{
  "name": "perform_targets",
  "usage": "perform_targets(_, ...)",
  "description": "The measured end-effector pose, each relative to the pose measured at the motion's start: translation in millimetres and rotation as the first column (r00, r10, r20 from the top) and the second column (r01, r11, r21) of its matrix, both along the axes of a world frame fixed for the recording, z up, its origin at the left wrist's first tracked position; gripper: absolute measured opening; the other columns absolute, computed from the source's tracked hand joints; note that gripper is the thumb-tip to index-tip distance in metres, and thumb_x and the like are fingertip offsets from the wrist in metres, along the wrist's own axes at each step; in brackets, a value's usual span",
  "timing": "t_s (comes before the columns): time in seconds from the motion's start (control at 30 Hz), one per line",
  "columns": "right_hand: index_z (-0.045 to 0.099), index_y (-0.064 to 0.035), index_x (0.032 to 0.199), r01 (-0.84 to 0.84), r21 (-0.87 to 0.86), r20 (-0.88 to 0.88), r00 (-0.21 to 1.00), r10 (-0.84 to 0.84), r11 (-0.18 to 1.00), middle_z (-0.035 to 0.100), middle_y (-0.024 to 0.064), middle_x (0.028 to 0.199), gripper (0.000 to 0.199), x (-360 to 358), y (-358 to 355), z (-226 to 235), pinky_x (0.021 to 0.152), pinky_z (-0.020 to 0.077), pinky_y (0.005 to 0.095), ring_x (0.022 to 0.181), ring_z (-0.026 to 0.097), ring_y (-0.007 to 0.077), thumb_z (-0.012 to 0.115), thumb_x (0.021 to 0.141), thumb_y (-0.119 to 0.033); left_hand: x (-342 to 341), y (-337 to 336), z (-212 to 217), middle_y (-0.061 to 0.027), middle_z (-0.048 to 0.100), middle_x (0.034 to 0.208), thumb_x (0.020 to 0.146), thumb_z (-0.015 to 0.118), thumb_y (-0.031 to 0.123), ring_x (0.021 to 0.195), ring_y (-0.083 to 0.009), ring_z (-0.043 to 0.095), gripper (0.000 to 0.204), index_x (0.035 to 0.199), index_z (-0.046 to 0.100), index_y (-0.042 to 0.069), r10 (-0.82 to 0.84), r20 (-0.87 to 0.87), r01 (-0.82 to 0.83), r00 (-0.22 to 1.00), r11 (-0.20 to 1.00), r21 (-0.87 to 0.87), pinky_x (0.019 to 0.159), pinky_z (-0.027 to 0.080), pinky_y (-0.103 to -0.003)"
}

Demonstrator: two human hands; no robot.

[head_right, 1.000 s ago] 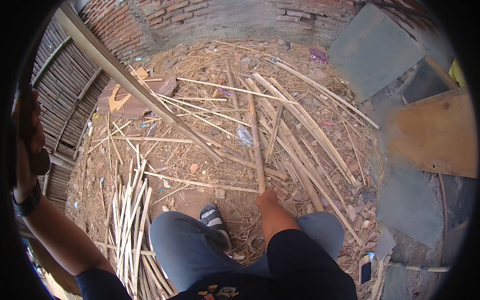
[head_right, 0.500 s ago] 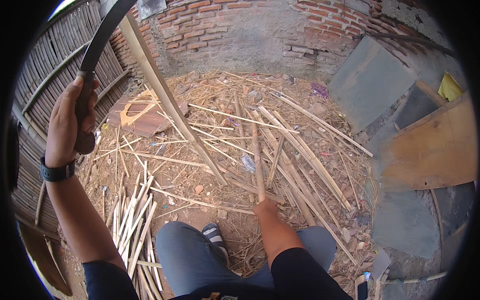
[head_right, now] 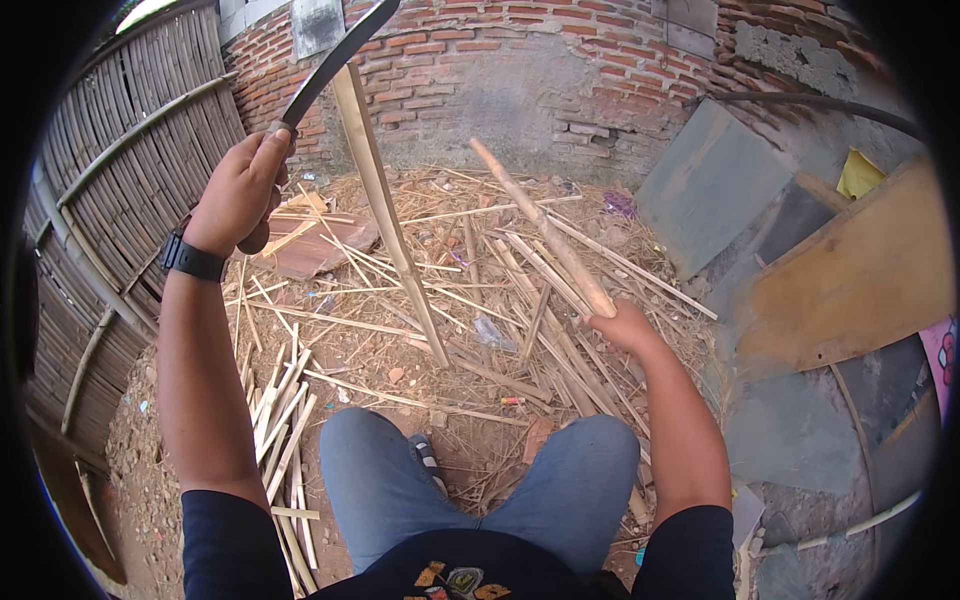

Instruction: The person sits on the ground and uses a knife to shave and shape a long bamboo stick. They hold the stick with one hand and use the knife to remove thin strips of wood, occasionally using a wooden mallet to tap the knife for deeper cuts.

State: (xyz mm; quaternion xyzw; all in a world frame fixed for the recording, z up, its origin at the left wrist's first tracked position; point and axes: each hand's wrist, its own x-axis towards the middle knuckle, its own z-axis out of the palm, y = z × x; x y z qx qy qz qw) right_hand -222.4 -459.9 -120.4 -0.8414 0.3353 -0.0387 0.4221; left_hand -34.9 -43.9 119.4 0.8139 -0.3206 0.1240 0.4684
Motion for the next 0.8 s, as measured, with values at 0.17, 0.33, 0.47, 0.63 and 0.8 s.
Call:
perform_targets(0.17,0.058,0.0015,0.115,0.155,-0.378,0.341,0.940,-0.019,0.913,0.063,0.0117,0.081,0.046,-83,6,57,0.067,0.0489,0.0368,0.073,0.061,0.0214,0.073,0.082,-0.028,1,-1,29,-0.0041,0.054,0.066,0.099,0.050,0.042,0.056,-0.0113,0.050,0.046,0.081,0.057,0.000,0.029,0.078,-0.040,0.997,0.988,0.150,0.051,0.042,-0.031)
perform_targets(0.33,0.056,-0.0005,0.114,0.318,-0.333,0.555,0.827,-0.088,0.888,0.057,0.0031,0.076,0.038,-153,32,148,0.053,0.0417,0.0286,0.060,0.052,0.0103,0.071,0.087,-0.023,-7,-8,56,-0.0049,0.057,0.068,0.098,0.047,0.043,0.056,-0.0143,0.055,0.047,0.083,0.059,0.000,-0.041,0.099,0.008,0.994,0.951,0.308,0.053,0.047,-0.032)
perform_targets(0.47,0.055,-0.0037,0.114,0.423,-0.365,0.692,0.720,-0.063,0.829,0.052,-0.0017,0.073,0.038,-170,37,186,0.048,0.0385,0.0231,0.056,0.046,0.0051,0.071,0.089,-0.027,-4,-7,60,-0.0003,0.052,0.068,0.102,0.045,0.042,0.049,-0.0083,0.048,0.042,0.088,0.057,0.005,-0.047,0.061,0.024,0.997,0.941,0.339,0.044,0.040,-0.025)
perform_targets(0.63,0.056,-0.0048,0.114,0.497,-0.404,0.764,0.645,-0.016,0.768,0.052,-0.0013,0.076,0.039,-173,45,213,0.048,0.0385,0.0223,0.056,0.045,0.0048,0.072,0.089,-0.031,3,-5,56,-0.0011,0.053,0.069,0.101,0.045,0.042,0.049,-0.0086,0.046,0.041,0.091,0.058,0.004,-0.026,-0.009,0.027,1.000,0.960,0.278,0.045,0.039,-0.025)
perform_targets(0.8,0.055,-0.0029,0.121,0.445,-0.490,0.708,0.705,0.045,0.750,0.052,-0.0019,0.080,0.043,-172,50,218,0.052,0.0384,0.0219,0.061,0.045,0.0042,0.070,0.091,-0.030,-5,0,58,-0.0018,0.053,0.070,0.100,0.046,0.041,0.049,-0.0085,0.045,0.041,0.098,0.059,0.002,-0.014,-0.155,0.042,0.988,0.983,0.178,0.045,0.039,-0.024)
